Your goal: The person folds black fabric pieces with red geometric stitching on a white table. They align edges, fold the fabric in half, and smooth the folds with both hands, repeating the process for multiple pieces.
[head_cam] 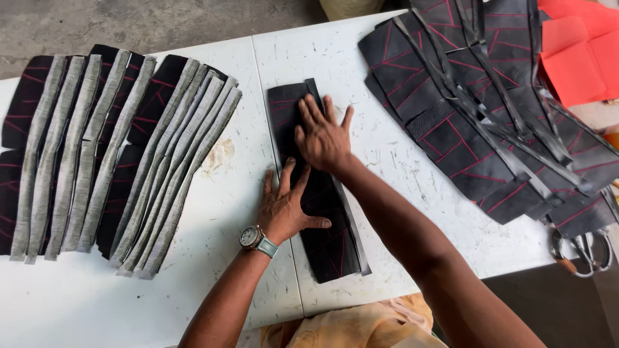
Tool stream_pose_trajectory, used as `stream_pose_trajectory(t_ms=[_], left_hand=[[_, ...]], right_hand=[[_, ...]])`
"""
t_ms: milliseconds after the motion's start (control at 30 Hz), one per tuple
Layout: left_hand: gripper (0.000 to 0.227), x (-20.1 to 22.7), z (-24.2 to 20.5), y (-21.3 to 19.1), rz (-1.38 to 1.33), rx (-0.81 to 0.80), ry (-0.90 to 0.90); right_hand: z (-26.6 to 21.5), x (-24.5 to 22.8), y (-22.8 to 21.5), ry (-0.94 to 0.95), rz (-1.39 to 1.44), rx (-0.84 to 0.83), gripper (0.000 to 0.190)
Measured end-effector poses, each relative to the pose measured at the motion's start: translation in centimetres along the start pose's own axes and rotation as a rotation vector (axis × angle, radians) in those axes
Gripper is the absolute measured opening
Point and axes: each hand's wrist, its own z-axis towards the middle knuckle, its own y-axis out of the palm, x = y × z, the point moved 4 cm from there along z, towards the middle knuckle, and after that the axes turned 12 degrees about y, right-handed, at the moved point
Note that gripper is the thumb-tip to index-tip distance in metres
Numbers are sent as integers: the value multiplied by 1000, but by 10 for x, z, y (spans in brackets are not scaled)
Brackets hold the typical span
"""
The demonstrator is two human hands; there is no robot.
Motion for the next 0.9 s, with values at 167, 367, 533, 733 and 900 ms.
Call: stream_pose_trajectory(t_ms=[167, 367, 533, 733, 900], left_hand=[[141, -3, -2, 6, 5, 67, 23], [134, 1, -1, 5, 3, 136, 11], [121, 18, -2, 24, 82, 150, -137], [114, 36, -6, 30, 179, 341, -124], [104, 26, -11, 42, 9, 286, -210]], right_hand=[[34, -4, -14, -1, 53, -52, 63], [-104, 44, -22, 72, 177, 37, 74], [-164, 75, -17, 358, 380, -109, 77], [-127, 83, -6, 253, 502, -143, 50], [-121, 82, -7, 170, 421, 29, 65]])
